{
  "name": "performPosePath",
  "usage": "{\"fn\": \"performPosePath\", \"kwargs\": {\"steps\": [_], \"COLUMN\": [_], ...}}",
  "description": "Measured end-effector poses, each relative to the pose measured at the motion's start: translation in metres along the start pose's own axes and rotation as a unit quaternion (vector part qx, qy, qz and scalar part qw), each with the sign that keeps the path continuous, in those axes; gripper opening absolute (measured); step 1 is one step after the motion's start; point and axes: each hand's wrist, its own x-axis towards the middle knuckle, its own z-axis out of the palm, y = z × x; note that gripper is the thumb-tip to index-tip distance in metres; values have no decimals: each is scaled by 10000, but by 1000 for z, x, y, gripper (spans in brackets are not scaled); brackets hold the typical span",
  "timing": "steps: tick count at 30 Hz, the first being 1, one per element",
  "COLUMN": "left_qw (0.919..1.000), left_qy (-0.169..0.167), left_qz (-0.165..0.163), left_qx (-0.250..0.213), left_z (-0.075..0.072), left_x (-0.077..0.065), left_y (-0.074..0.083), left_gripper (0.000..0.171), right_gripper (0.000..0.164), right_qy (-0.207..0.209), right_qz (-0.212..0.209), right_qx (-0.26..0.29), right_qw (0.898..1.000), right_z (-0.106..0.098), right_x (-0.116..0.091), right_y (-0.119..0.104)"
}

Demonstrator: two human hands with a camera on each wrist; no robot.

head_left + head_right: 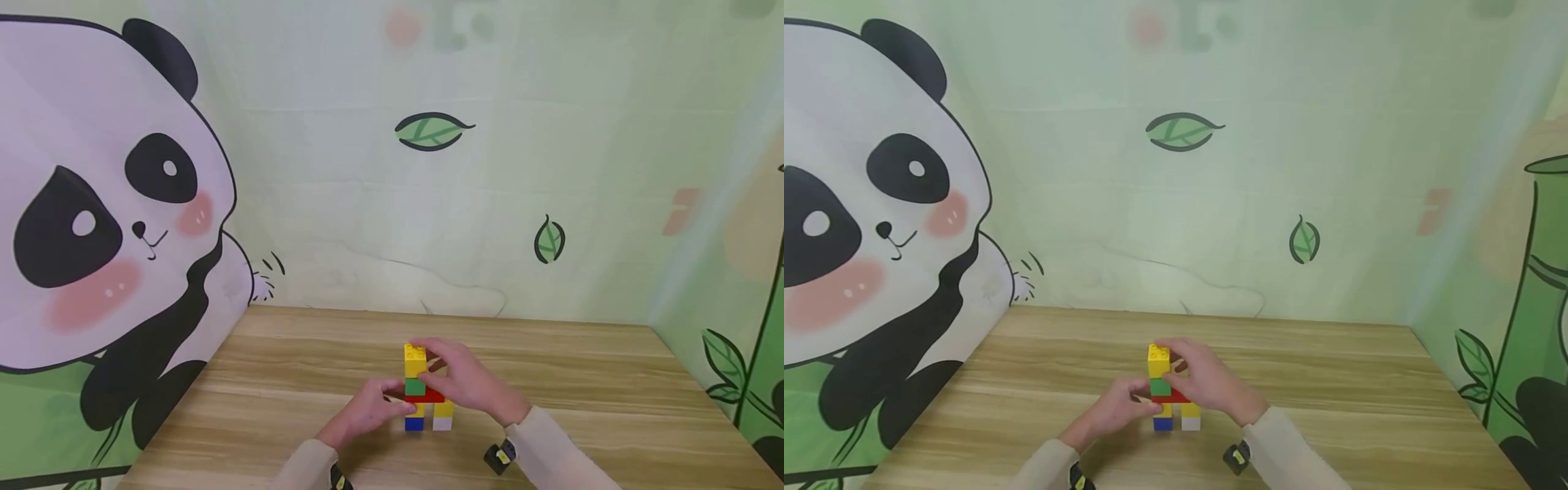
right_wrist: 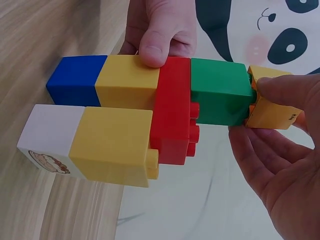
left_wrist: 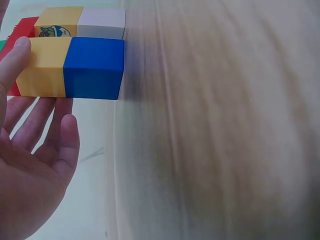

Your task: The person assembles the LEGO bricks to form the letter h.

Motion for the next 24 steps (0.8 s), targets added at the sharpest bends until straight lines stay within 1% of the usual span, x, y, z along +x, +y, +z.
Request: {"fn": "performPosePath", "kwargs": {"steps": [9, 16, 24], "left_qw": [9999, 9999, 10000], "left_qy": [-2, 34, -12], "left_qz": [114, 117, 88], "left_qx": [20, 15, -26], "left_z": [-1, 0, -1], "left_x": [-1, -2, -2], "left_y": [1, 4, 3], "left_gripper": [29, 27, 26], "right_gripper": [52, 52, 53], "right_qy": [20, 54, 105], "right_qz": [-74, -155, -133], "right_qx": [-37, -111, -131], "right_qw": [10000, 9998, 9998], "right_z": [0, 1, 2], "right_x": [0, 0, -2], "right_y": [0, 0, 1]}}
